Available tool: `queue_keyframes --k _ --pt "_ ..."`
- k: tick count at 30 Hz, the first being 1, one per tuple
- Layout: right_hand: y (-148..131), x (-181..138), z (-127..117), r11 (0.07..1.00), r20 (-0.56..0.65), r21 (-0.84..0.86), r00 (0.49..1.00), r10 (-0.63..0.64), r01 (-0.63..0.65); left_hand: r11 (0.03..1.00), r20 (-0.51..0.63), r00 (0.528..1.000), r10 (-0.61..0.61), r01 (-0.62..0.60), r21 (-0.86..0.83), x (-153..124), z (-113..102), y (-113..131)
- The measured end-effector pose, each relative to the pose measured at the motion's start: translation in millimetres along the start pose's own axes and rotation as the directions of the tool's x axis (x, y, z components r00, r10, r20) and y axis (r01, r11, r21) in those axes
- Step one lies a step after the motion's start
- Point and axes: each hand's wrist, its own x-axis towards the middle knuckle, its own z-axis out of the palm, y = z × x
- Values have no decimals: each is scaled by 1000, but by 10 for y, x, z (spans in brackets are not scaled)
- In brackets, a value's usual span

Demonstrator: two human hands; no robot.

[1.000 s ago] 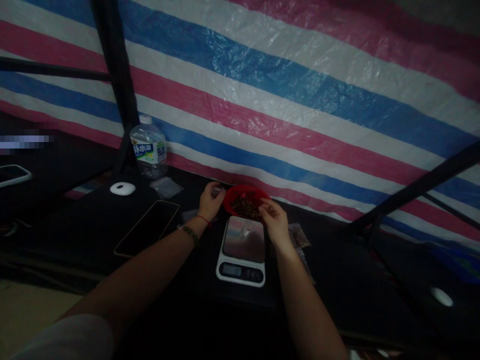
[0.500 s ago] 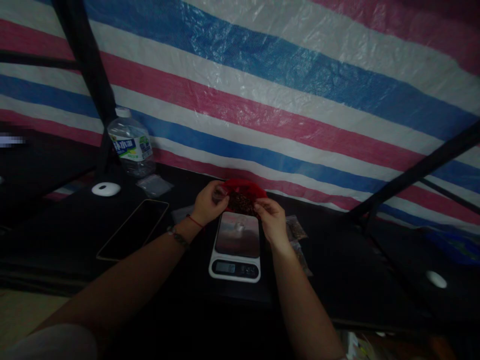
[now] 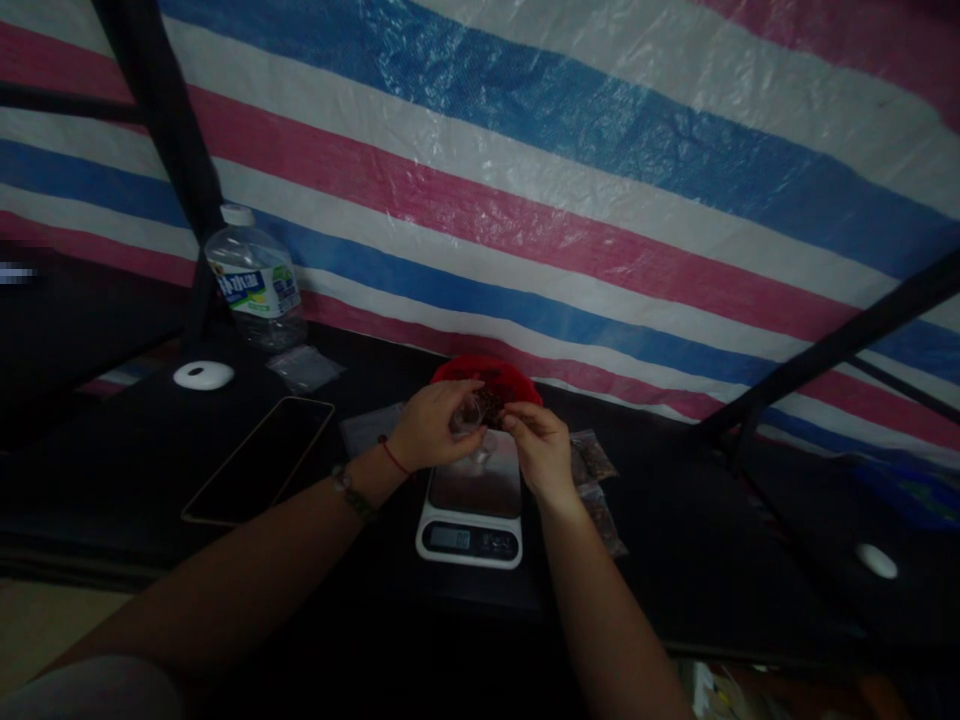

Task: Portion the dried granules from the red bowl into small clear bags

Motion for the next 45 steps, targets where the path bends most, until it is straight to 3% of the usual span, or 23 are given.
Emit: queue_keyframes --k 6,12,17,23,29,32,35,37,40,45 --pt "-40 -56 34 999 38 31 999 18 -19 1000 50 999 -6 7 -13 -11 13 118" --pt "-134 -85 58 988 50 -115 994 -97 103 999 42 999 -19 20 -41 -21 33 174" --pt "-216 -117 98 982 57 -167 996 -75 84 999 38 999 -28 29 -26 -30 50 213" --pt "-351 -115 103 841 222 -410 933 -284 353 998 25 999 -39 40 -42 -40 62 206" --pt "-390 -115 71 742 362 -488 880 -307 459 998 3 998 -58 58 -37 -50 87 145" --pt "-430 -105 7 746 313 -489 889 -334 452 994 -17 998 -55 53 -95 -53 79 134" --pt "-478 -102 -57 778 196 -443 895 -401 446 961 -3 1000 -13 12 -277 -59 62 98" --pt "-491 -110 -73 799 179 -400 893 -412 449 928 36 999 13 1 -372 -63 53 67" --pt "-467 -121 -53 827 206 -349 897 -391 440 922 111 993 30 15 -388 -67 49 44" --pt "-361 -67 -6 943 66 -202 965 -255 263 924 95 993 -68 98 -368 -53 49 66"
